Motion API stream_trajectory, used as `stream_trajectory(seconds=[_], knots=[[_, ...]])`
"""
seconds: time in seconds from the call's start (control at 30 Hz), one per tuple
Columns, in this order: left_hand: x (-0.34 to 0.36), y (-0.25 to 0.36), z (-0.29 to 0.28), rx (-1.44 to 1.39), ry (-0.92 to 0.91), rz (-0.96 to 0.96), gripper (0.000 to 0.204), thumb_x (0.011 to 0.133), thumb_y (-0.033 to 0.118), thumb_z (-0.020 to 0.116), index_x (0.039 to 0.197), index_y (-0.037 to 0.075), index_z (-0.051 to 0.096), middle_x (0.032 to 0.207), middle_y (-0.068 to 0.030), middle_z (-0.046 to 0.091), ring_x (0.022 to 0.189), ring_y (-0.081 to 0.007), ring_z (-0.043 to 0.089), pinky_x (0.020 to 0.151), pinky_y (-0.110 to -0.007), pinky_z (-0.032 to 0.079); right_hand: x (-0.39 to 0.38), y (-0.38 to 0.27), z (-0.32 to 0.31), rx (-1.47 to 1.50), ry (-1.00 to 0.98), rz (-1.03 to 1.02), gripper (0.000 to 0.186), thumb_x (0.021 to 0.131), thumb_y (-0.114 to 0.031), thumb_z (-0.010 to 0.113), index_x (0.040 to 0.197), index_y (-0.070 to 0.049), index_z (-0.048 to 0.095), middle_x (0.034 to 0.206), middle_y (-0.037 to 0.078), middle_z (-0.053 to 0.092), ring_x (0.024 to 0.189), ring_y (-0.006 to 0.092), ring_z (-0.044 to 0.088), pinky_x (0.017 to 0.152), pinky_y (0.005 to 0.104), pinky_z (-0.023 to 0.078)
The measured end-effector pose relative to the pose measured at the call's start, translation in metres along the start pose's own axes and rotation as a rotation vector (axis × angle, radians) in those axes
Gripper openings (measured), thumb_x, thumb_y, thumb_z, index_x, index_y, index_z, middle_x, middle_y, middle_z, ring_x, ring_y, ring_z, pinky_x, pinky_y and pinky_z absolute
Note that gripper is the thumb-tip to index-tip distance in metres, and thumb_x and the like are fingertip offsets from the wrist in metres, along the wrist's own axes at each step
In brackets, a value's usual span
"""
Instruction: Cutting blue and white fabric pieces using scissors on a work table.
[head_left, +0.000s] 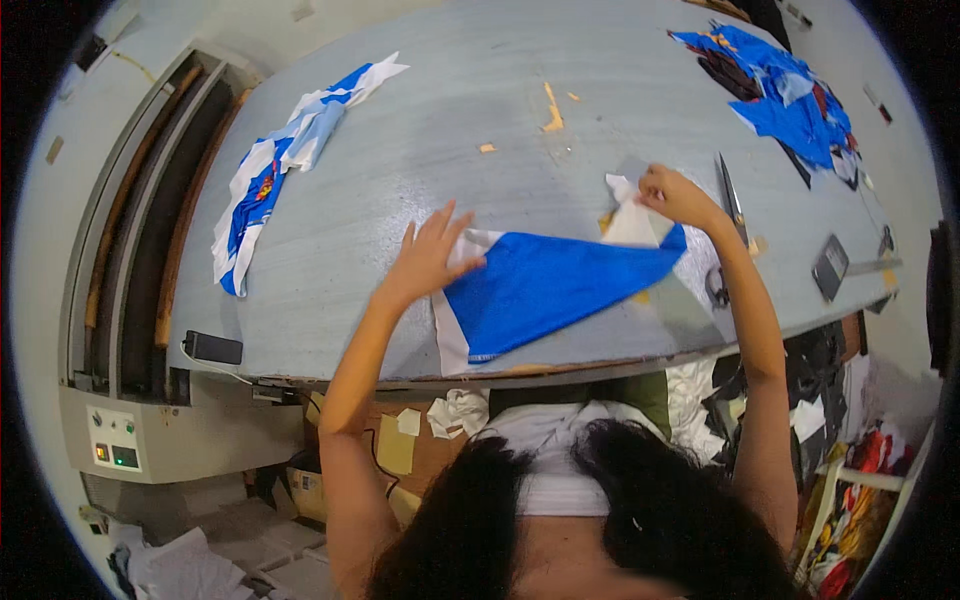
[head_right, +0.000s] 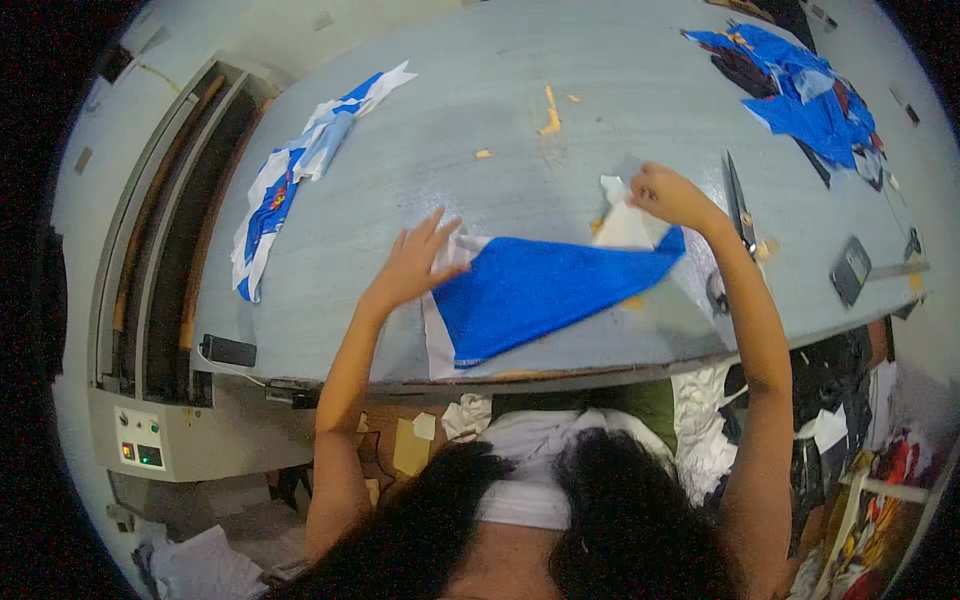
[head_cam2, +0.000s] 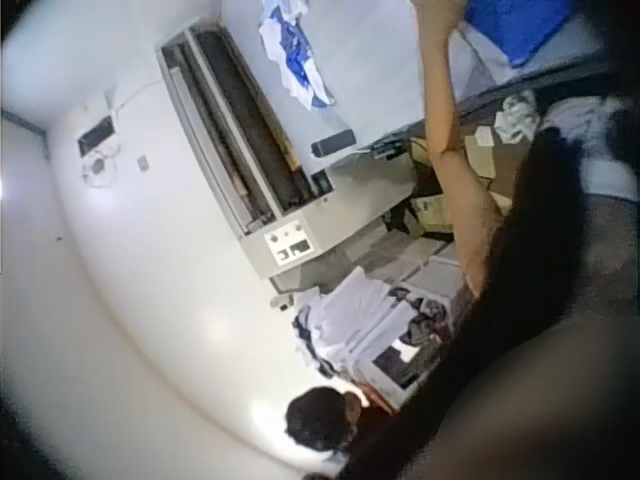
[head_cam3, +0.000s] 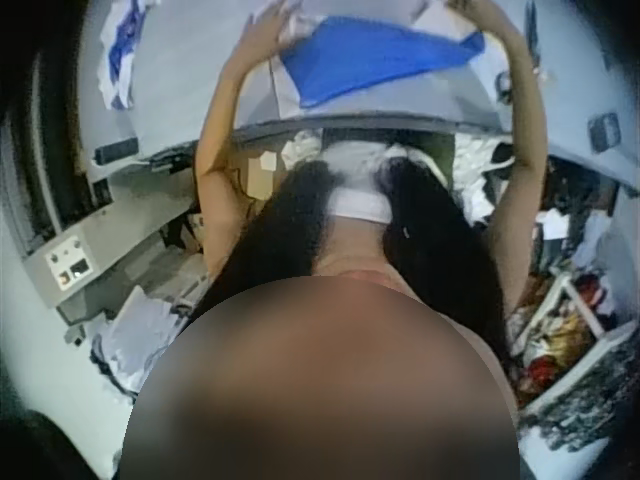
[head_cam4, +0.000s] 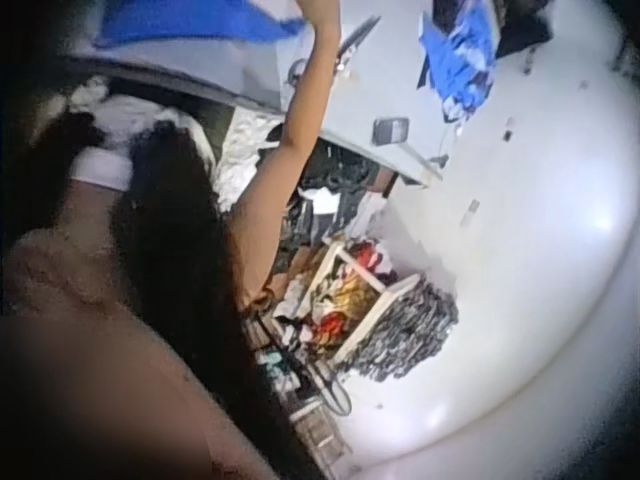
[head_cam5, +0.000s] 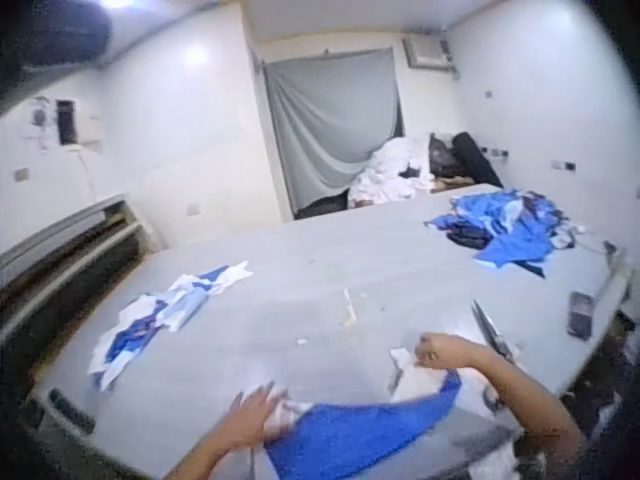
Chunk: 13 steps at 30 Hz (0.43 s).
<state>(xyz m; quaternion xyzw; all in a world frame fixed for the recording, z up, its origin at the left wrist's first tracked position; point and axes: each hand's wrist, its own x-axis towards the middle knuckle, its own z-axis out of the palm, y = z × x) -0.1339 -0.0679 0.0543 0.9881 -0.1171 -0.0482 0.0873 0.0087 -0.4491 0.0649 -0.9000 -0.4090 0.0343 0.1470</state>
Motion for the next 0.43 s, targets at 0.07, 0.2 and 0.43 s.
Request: stream_trajectory(seconds=[0.07, 0.2, 0.43], knots=[[0.023, -0.009, 0.006, -0.160, 0.026, 0.147, 0.065, 0.078, 0.045, 0.062, 0.131, 0.014, 0.041, 0.143, -0.0184, 0.023, 0.129, -0.0363, 0.027, 0.104, -0.046, 0.023, -0.006, -0.006, 0.000, 0.334, 0.317, 0.121, 0.022, 0.077, -0.018, 0.059, 0.072, 0.002, 0.053, 0.073, 0.012, 0.050, 0.064, 0.0263, 0.047, 0.057, 0.0329, 0.039], [0.027, -0.012, 0.002, -0.179, 0.054, 0.364, 0.058, 0.076, 0.036, 0.067, 0.123, 0.008, 0.049, 0.137, -0.0195, 0.033, 0.125, -0.0348, 0.034, 0.101, -0.038, 0.030, -0.062, -0.005, -0.037, 0.375, 0.295, 0.102, 0.022, 0.078, -0.015, 0.056, 0.066, 0.003, 0.052, 0.073, 0.011, 0.049, 0.063, 0.0193, 0.046, 0.056, 0.0294, 0.036], [-0.041, 0.001, -0.050, -0.542, -0.158, -0.108, 0.045, 0.073, 0.027, 0.071, 0.112, 0.009, 0.057, 0.112, -0.0161, 0.058, 0.106, -0.0234, 0.055, 0.089, -0.031, 0.041, -0.182, 0.003, -0.089, 1.084, 0.136, 0.162, 0.022, 0.074, -0.021, 0.058, 0.069, 0.000, 0.065, 0.081, 0.014, 0.063, 0.066, 0.0134, 0.057, 0.059, 0.0215, 0.042]])
